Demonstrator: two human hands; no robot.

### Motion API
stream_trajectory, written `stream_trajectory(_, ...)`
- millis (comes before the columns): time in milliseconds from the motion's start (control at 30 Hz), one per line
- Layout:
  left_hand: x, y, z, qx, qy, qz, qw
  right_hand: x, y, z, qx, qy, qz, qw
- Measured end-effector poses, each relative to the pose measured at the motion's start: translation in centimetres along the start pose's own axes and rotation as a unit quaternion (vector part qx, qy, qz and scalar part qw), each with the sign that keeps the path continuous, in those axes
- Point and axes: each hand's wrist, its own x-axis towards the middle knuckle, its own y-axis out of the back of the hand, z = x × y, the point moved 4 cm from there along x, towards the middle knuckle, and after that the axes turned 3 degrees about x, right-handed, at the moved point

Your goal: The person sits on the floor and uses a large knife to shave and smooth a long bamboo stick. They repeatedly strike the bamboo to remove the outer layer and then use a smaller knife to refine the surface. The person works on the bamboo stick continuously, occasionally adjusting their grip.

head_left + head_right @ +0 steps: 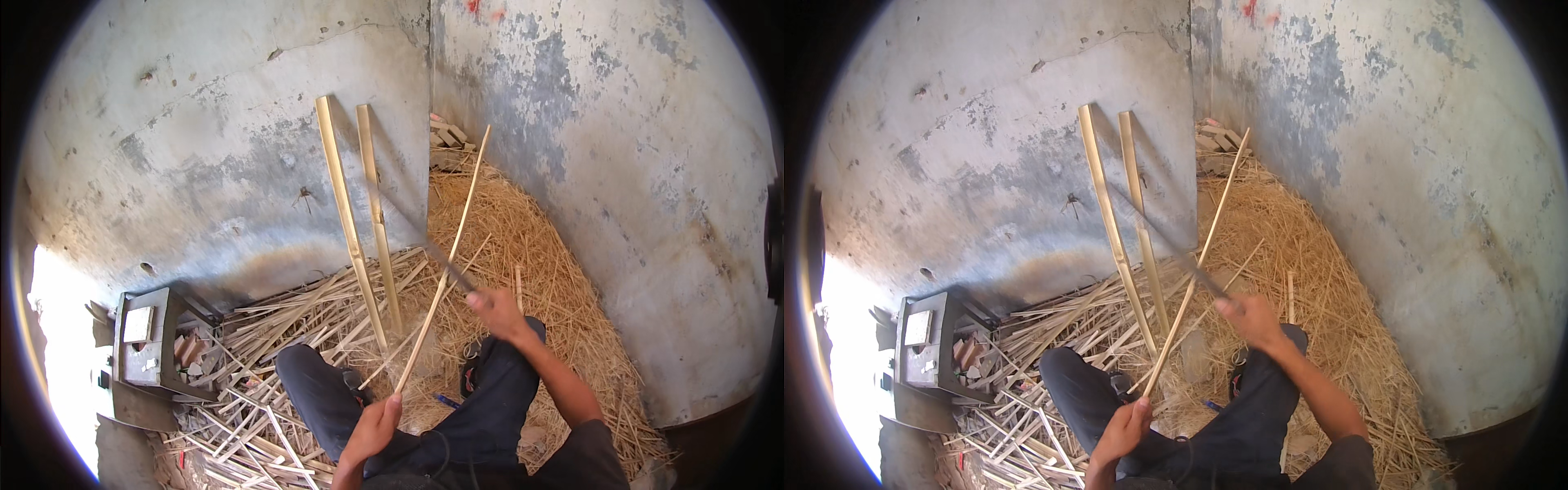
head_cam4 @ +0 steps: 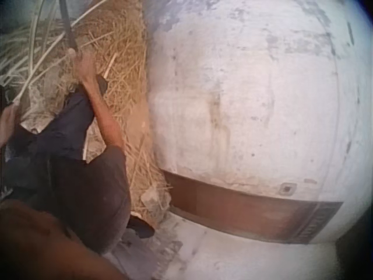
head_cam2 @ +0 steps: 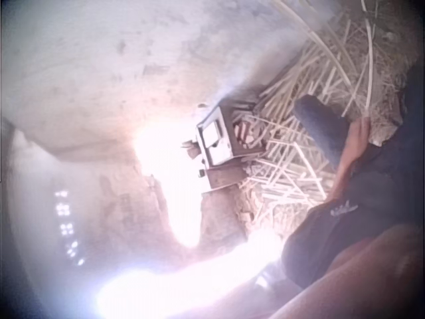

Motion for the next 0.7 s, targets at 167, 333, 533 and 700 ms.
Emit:
stream_trajectory(167, 1.0, 0.5, 3.8, 0.122, -0.035, 0.062, 0.990, -2.4, -2.2, -5.0, -0.129, 0.107, -0.092, 0.982)
stream_trajectory(333, -0.5, 0.3, 4.2, 0.133, -0.015, 0.066, 0.989, 3.0, 1.6, -0.5, -0.077, -0.028, -0.018, 0.996)
stream_trajectory(533, 0.1, -0.1, 5.6, 0.195, -0.027, 0.111, 0.974, 0.0, -1.2, -3.6, -0.123, 0.070, -0.053, 0.988)
stream_trajectory(700, -0.6, 0.9, 5.5, 0.164, 0.020, 0.104, 0.981, 1.1, -1.2, -0.5, -0.091, 0.006, -0.058, 0.994)
